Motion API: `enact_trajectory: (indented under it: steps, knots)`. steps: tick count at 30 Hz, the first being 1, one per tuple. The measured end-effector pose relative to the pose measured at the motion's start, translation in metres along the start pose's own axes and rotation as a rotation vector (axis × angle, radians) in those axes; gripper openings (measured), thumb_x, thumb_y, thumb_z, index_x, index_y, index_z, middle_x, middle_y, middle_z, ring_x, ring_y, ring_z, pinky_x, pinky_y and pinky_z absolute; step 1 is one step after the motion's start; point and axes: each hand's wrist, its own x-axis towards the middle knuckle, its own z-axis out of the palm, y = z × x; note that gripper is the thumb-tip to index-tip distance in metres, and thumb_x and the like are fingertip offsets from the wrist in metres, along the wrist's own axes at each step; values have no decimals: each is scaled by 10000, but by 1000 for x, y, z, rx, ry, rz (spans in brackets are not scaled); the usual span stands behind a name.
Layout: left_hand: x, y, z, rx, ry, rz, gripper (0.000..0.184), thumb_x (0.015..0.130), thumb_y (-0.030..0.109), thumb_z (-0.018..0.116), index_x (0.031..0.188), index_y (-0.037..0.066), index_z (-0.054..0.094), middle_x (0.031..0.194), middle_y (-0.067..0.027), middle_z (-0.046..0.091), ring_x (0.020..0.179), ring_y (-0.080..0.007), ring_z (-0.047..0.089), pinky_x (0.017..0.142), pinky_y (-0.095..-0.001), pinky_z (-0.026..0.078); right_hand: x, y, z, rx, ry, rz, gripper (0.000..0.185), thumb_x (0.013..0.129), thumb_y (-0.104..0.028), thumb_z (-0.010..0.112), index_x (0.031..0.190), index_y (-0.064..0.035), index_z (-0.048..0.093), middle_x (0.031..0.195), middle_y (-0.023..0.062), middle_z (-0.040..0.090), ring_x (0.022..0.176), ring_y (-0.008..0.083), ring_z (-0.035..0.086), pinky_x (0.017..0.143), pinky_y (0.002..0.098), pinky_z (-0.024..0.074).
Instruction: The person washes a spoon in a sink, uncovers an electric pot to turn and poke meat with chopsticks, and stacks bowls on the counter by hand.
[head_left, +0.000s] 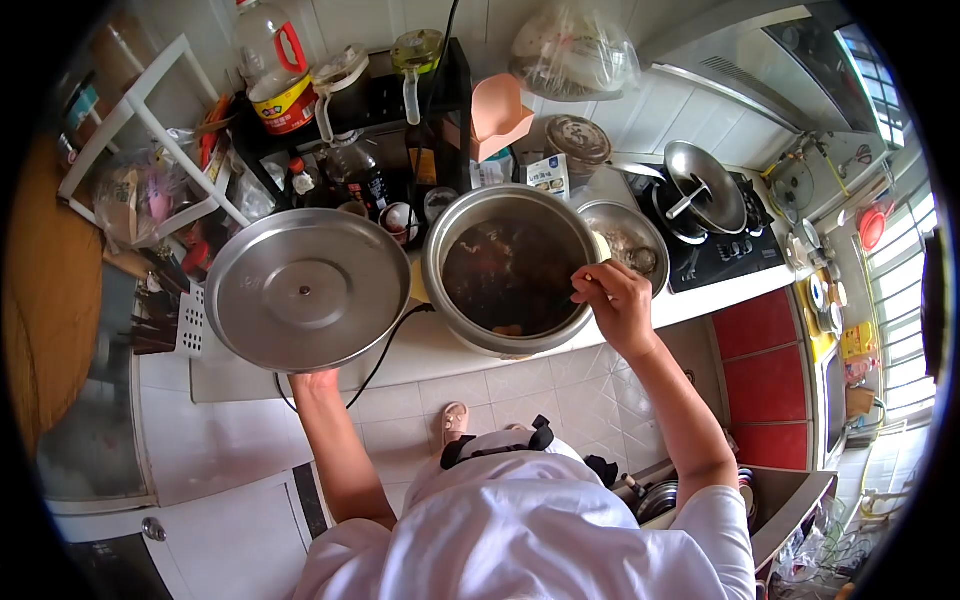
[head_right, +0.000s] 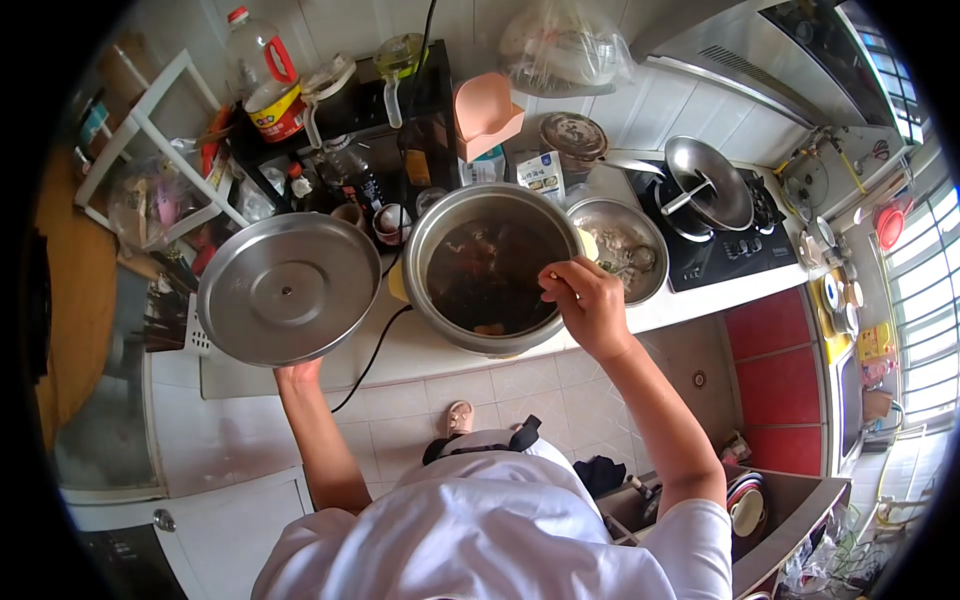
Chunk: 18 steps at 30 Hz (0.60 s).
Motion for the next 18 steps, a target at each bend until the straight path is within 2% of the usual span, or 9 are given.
enact_trajectory:
  steps: [4, 6, 8, 13, 18]
  knots:
    - [6, 0, -2, -42, 9, -28, 352, 904, 264, 495, 1133, 0, 529, 1181, -159, 539, 1084, -305, 503, 958, -486, 401, -5, 8, 0, -1, -11, 9, 86, 794, 50, 551, 845, 2, 601, 738, 91, 582, 625, 186, 654, 540, 248, 497]
    - [9, -2, -5, -116, 82, -71, 338, 909, 249, 490, 1131, -4, 529, 1174, -152, 543, 1074, -301, 507, 956, -480, 405, -5, 6, -2, -8, -18, 0, 89, 794, 50, 550, 846, 0, 601, 740, 93, 582, 626, 187, 654, 542, 250, 497]
    - [10, -5, -5, -93, 70, -72, 332, 910, 243, 491, 1131, -3, 529, 1170, -147, 545, 1068, -293, 510, 954, -471, 409, 1, 2, -7, -14, -69, 8, 80, 799, 38, 550, 852, 2, 598, 738, 92, 578, 630, 188, 656, 548, 254, 498]
    - [-1, -2, 10, -10, 32, -34, 324, 911, 234, 493, 1135, 3, 527, 1169, -133, 550, 1059, -274, 518, 947, -445, 422, 22, -21, -27, 25, -15, 30, 55, 821, 6, 556, 863, 15, 591, 749, 97, 572, 636, 188, 656, 549, 256, 499]
    - [-6, -1, 19, -32, 115, -30, 326, 911, 237, 494, 1137, 5, 527, 1172, -132, 549, 1057, -272, 519, 946, -442, 424, 29, -23, -26, 8, 6, -36, 57, 831, -18, 570, 846, 35, 585, 760, 95, 574, 633, 174, 654, 525, 236, 485]
